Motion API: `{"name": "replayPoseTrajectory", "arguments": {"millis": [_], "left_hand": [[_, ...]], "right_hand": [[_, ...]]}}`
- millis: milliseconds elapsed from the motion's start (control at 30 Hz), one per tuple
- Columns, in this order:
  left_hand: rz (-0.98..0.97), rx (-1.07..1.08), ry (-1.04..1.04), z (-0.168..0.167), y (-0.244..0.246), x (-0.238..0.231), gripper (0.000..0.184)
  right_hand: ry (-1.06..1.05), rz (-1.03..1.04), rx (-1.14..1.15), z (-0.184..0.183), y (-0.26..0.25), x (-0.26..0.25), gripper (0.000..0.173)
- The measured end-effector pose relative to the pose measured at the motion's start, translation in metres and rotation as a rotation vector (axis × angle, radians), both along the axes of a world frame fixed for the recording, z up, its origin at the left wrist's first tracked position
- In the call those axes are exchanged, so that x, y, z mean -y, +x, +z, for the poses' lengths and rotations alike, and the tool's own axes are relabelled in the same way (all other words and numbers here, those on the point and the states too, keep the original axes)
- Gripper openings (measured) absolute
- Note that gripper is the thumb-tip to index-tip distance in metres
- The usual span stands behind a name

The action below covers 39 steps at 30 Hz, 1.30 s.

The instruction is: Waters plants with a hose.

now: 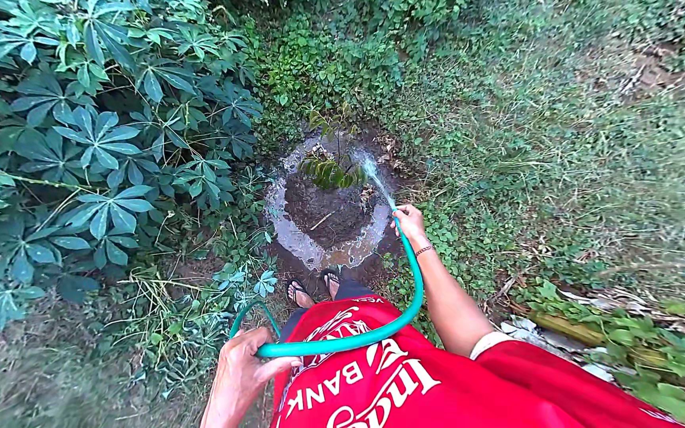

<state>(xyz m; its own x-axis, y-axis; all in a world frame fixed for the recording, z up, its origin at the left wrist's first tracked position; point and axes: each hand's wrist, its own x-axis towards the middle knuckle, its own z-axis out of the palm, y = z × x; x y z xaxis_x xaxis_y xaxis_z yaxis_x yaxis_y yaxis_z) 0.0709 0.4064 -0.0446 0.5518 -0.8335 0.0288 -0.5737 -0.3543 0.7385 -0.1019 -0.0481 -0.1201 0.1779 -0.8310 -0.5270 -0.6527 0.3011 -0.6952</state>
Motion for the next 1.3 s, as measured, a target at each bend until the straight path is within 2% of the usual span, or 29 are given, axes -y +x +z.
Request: {"name": "replayPoseTrajectory", "arguments": {"millis": [433,567,867,1300], "left_hand": [[-0.030,-0.024,-0.025,-0.001,0.003,-0.003,0.062],[-0.017,-0.020,-0.025,-0.002,0.005,-0.006,0.063],[0.017,-0.024,-0.048,0.001,0.005,-0.021,0.062],[0.149,-0.047,-0.043,0.014,0.006,-0.066,0.061]], "right_hand": [[0.006,-0.063,-0.025,-0.005,-0.012,-0.011,0.026],[-0.001,-0.011,-0.025,0.004,-0.005,-0.013,0.026],[0.011,0.162,0.057,0.002,0.046,-0.012,0.025],[0.161,0.338,0.116,-0.024,0.112,-0.063,0.023]]}}
